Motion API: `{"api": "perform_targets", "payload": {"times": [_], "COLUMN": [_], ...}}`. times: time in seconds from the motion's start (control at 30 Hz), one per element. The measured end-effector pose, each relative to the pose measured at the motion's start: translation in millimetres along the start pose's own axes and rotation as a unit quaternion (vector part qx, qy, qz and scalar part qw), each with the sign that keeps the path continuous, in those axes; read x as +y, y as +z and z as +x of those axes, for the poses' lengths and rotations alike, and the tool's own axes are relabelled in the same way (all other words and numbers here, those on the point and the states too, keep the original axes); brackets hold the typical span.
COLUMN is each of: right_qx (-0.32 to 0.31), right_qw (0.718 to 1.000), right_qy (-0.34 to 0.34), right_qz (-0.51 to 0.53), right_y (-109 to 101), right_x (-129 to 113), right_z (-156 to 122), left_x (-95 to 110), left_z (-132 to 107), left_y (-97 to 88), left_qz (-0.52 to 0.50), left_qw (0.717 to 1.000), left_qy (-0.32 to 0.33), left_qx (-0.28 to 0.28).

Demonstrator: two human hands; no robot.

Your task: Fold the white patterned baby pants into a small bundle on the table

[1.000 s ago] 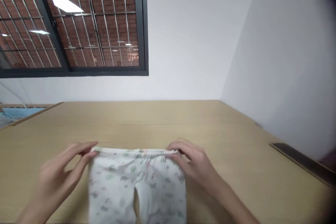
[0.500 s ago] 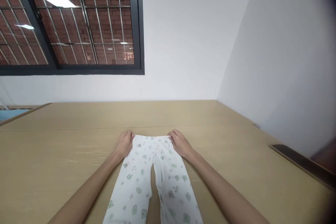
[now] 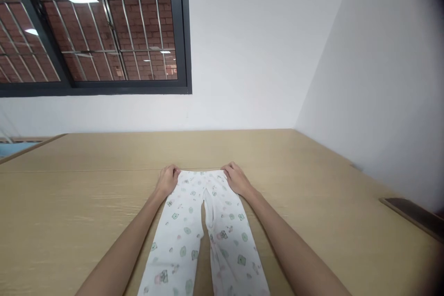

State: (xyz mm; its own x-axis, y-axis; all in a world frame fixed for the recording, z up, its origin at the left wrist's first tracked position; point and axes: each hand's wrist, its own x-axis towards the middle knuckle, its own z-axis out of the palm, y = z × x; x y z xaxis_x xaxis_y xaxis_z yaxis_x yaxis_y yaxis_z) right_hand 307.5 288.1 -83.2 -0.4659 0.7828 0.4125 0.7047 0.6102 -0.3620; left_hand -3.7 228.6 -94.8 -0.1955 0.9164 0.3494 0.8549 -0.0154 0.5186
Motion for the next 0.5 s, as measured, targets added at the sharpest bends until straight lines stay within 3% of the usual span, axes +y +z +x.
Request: {"api": "perform_targets", "payload": {"times": [0.13,0.27,0.37,0.5], "right_qx": [0.002,0.003,0.002,0.000], "right_qw": [1.000,0.999,0.999,0.999], "right_qy": [0.016,0.031,0.041,0.051], "right_qz": [0.015,0.022,0.020,0.012], "right_y": [2.4,2.0,0.0,-2.0], "right_x": [3.2,2.1,-0.7,-4.6], "right_z": [0.2,1.2,0.8,-0.7], "left_x": [11.6,50.2,100.0,167.4], "left_z": [-2.7,-20.7,-63.7,-154.7], "left_y": [-9.0,-24.3,-32.8,-26.4], "left_qz": [-0.009,-0.009,-0.029,-0.030], "left_qw": [1.000,0.999,0.996,0.961], "left_qy": [-0.019,-0.040,-0.006,0.119], "left_qx": [-0.006,-0.005,-0.082,-0.249]}}
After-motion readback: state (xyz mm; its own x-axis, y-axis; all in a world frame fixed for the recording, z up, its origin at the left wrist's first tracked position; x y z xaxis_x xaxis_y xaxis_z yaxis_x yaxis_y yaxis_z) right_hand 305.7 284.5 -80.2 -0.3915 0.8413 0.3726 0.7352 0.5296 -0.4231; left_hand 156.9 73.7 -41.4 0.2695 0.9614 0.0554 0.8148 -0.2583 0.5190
